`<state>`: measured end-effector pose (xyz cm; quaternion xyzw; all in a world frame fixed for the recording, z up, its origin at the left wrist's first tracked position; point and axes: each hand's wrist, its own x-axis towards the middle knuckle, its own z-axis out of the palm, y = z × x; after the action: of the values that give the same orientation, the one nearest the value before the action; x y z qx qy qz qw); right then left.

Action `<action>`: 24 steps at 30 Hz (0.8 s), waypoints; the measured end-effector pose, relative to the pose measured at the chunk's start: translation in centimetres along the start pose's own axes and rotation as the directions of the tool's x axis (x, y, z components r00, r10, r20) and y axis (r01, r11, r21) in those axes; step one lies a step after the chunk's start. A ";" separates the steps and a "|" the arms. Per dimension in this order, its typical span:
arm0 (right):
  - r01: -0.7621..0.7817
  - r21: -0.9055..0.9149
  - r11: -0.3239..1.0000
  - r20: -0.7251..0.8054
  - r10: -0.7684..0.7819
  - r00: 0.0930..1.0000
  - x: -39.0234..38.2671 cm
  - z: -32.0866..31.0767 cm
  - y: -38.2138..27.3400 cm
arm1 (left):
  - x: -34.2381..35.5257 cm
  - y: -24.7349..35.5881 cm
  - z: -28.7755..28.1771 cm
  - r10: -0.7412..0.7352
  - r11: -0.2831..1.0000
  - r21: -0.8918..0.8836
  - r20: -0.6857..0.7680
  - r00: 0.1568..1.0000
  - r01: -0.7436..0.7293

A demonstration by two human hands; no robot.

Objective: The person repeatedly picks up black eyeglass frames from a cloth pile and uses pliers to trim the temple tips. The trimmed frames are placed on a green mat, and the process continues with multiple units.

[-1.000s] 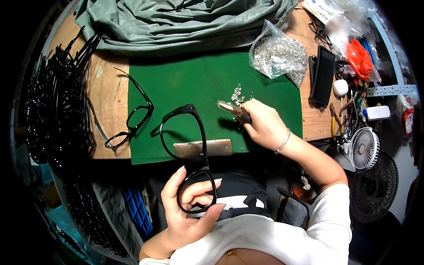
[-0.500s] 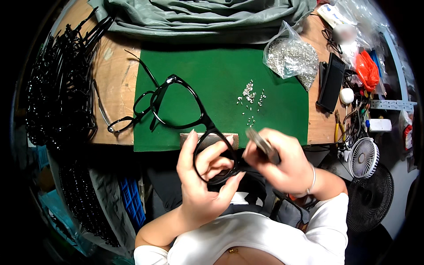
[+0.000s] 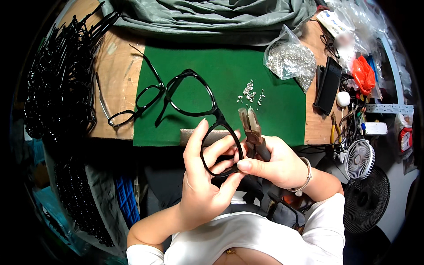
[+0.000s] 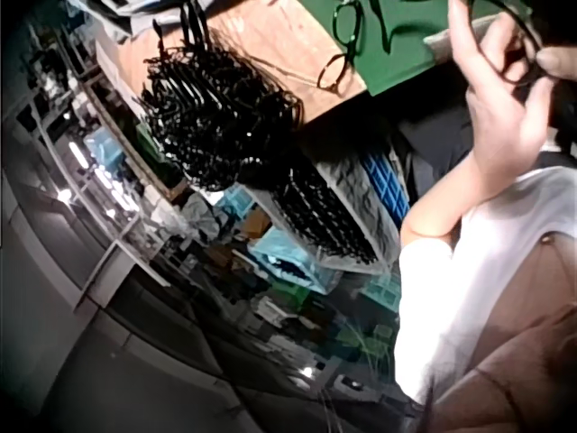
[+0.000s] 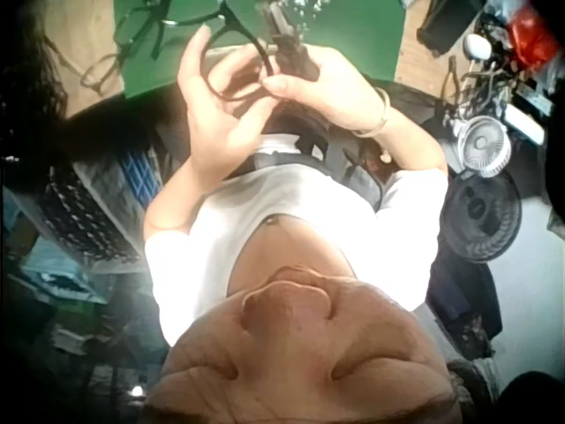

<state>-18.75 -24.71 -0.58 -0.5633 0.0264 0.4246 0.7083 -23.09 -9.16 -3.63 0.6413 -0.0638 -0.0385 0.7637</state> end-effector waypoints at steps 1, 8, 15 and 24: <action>0.010 0.002 1.000 0.012 -0.010 1.000 0.0 0.1 0.0 | -0.1 0.4 -0.3 -0.032 0.999 -0.008 0.024 0.999 0.032; -0.002 0.070 0.998 0.122 -0.007 0.992 0.0 1.0 -0.3 | -0.4 2.3 -1.4 -0.102 0.989 -0.099 0.065 0.993 0.108; 0.148 -0.576 0.804 0.165 -0.063 0.984 -2.2 -0.8 -0.2 | -0.5 3.0 -3.2 -0.137 0.975 -0.157 0.127 0.982 0.157; 0.112 -0.677 0.727 0.282 0.117 0.952 -1.5 0.0 -1.7 | -0.1 2.6 -3.1 -0.119 0.985 -0.103 0.187 0.975 0.140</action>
<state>-18.67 -25.57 1.55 -0.7120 -0.2412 0.4869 0.4447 -22.79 -5.65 -1.65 0.5927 -0.0884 -0.1498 0.7864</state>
